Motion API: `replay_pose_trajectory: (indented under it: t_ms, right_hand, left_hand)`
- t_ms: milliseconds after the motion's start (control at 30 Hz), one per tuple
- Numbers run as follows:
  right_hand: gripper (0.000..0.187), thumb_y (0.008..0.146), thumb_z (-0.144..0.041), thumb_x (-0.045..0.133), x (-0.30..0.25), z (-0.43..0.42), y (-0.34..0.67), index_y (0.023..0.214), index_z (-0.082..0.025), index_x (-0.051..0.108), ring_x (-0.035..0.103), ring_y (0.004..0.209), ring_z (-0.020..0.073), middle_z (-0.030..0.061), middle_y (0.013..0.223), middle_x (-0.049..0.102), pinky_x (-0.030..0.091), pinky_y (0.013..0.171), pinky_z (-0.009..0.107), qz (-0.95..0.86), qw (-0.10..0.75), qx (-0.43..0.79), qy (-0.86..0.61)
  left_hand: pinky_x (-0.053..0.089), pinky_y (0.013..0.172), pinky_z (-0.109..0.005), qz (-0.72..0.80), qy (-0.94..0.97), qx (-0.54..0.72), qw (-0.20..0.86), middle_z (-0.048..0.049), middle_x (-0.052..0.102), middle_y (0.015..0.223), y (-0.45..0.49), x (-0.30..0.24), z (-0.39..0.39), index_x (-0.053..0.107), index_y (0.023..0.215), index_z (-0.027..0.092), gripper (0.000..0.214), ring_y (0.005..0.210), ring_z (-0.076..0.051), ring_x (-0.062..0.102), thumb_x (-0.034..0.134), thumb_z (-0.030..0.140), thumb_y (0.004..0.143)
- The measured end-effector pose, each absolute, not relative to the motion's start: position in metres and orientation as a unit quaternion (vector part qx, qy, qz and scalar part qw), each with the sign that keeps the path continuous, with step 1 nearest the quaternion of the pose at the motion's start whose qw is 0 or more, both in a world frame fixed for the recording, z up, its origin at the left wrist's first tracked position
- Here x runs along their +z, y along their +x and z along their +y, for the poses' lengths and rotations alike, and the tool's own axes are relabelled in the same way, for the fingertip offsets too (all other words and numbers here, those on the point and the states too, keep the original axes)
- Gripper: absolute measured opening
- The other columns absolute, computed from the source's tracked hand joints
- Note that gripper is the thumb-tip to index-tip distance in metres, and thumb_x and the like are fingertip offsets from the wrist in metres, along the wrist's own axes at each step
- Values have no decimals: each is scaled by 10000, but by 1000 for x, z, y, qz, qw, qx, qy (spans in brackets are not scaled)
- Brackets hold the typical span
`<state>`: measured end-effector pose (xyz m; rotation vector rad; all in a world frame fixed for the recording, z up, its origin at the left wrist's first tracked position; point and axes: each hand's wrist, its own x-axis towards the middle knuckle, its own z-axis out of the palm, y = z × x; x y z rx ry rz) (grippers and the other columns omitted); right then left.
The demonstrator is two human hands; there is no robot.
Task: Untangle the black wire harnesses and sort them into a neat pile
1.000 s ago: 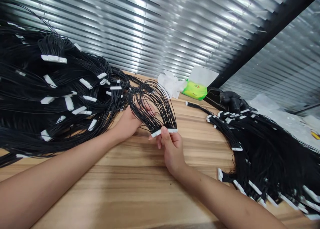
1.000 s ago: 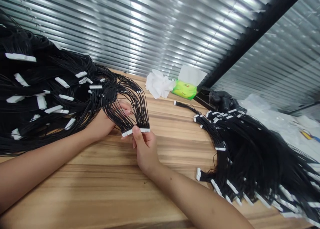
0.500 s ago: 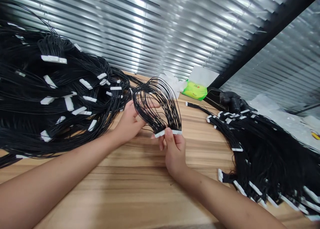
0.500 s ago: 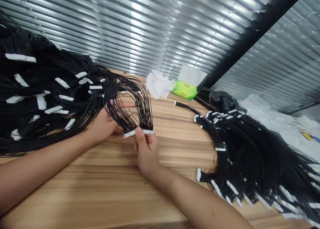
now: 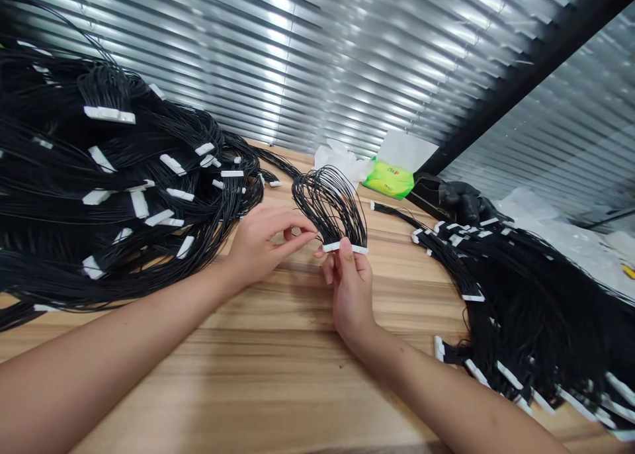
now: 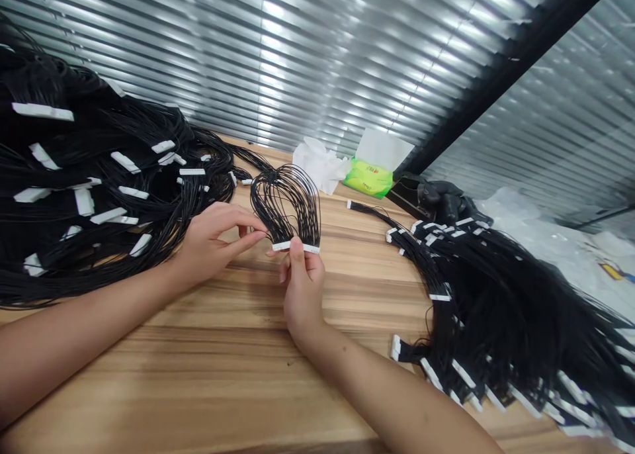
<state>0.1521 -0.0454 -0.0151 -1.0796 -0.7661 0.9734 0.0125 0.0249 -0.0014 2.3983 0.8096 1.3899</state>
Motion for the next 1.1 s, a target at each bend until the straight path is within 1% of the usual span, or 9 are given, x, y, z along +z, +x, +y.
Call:
replay_pose_trajectory:
  t_ms: [233,367,467,600,733,833,900,1033,1100]
  right_hand:
    - [364,789,-518,622,-15,-45,153,653,-188,554,329,456,85,-19,565,580,282,461,248,-331,680,443,-482]
    - [348,792,-495,631,-16,-44,153,657,-187,540,342,462,80,-21,582,595,291,478,244,-322,677,455,-481]
    - [342,788,-489,639,-17,-43,154,668,-185,538,347,465,77,-20,597,606,281,479,243,-318,677,458,-480]
    - [328,782,-488,644,-15,-40,156,707,-189,535,339,473,77,-21,646,606,273,475,247,-303,683,460,-480]
    - [329,757,-500,664,-9,-36,159,735,-204,523,326,489,81,-21,705,585,305,493,250,-260,701,496,-441]
    - [289,767,-469,661,-6,-36,159,740,-223,512,308,494,87,-38,695,518,343,521,257,-233,681,581,-381]
    - [246,794,-446,631,-6,-38,158,750,-242,500,292,495,100,-48,670,460,365,535,273,-236,652,630,-350]
    - [271,803,-472,610,-6,-42,157,732,-256,463,270,505,119,-58,619,350,393,573,300,-257,619,675,-311]
    - [317,785,-492,632,-4,-45,156,706,-252,442,259,510,122,-64,592,307,392,585,302,-261,603,695,-292]
  left_hand:
    - [383,765,-288,281,837,454,122,22,723,810,10,-1,24,688,881,241,149,630,-112,588,589,352,886]
    - [358,728,-284,245,861,442,54,12,691,798,10,0,27,649,868,224,129,738,-139,597,560,309,907]
    - [349,742,-300,250,877,410,12,-18,669,839,11,1,28,612,865,203,166,810,-170,577,516,326,924]
    - [331,748,-323,278,874,397,11,-26,629,775,10,1,28,538,737,188,252,761,-180,530,514,375,904]
    - [326,723,-317,317,844,422,93,27,502,551,6,-4,33,437,591,184,386,587,-138,432,459,375,926]
    - [335,695,-301,388,802,418,177,28,461,528,6,-7,39,434,576,185,415,581,-138,429,408,371,946]
    - [350,683,-286,398,776,426,240,26,506,589,6,-8,42,481,648,188,342,616,-136,474,413,352,940]
    - [419,714,-264,356,720,470,366,28,567,722,8,-10,45,508,940,200,94,676,-123,558,456,273,911]
    - [444,730,-263,338,688,499,404,21,579,789,9,-12,45,485,1026,211,138,697,-116,570,482,233,890]
